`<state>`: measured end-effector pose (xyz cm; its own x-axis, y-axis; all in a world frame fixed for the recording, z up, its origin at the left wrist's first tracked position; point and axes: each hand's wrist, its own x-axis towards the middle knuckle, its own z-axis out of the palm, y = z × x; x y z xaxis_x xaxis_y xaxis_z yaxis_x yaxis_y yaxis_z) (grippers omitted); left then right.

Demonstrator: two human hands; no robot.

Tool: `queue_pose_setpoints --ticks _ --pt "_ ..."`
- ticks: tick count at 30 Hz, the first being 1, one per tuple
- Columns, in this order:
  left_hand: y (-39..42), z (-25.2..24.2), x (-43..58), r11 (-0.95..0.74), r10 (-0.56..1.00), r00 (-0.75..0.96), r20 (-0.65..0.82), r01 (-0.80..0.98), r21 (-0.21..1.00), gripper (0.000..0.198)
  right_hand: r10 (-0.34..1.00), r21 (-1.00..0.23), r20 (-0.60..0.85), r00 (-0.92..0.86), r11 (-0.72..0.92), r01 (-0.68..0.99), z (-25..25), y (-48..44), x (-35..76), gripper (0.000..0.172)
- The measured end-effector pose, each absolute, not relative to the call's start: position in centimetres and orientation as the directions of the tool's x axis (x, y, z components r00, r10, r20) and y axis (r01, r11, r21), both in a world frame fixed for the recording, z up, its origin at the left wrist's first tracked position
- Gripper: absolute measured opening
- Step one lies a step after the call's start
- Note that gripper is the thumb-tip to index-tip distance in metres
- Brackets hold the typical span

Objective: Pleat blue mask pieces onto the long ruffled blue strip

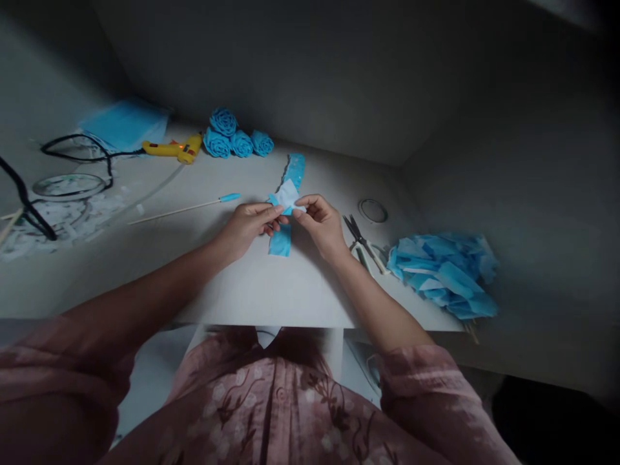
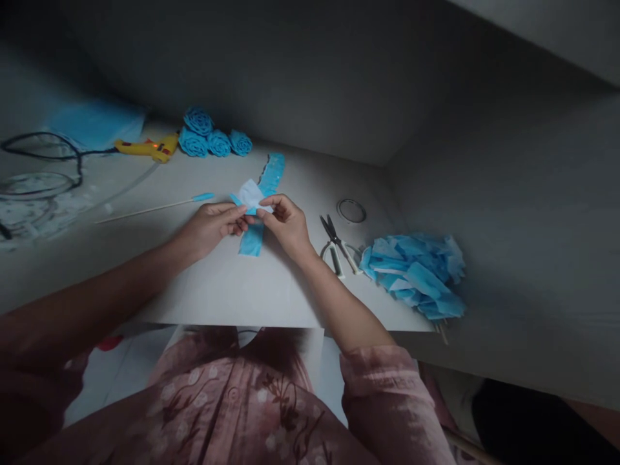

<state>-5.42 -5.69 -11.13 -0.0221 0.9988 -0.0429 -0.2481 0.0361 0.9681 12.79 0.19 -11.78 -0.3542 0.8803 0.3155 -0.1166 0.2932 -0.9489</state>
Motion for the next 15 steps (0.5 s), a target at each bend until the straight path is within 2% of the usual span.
queue_pose_setpoints --ticks 6,15 --pt "-5.8 -11.0 -5.4 0.031 0.999 -0.029 -0.039 -0.232 0.972 0.040 0.872 -0.954 0.300 -0.387 0.283 -0.102 -12.4 0.6 13.0 0.068" --pt "-5.8 -10.7 -5.2 0.031 0.999 -0.004 -0.032 -0.183 0.983 0.025 0.849 -0.934 0.347 -0.398 0.352 -0.062 -12.9 0.9 13.3 0.066"
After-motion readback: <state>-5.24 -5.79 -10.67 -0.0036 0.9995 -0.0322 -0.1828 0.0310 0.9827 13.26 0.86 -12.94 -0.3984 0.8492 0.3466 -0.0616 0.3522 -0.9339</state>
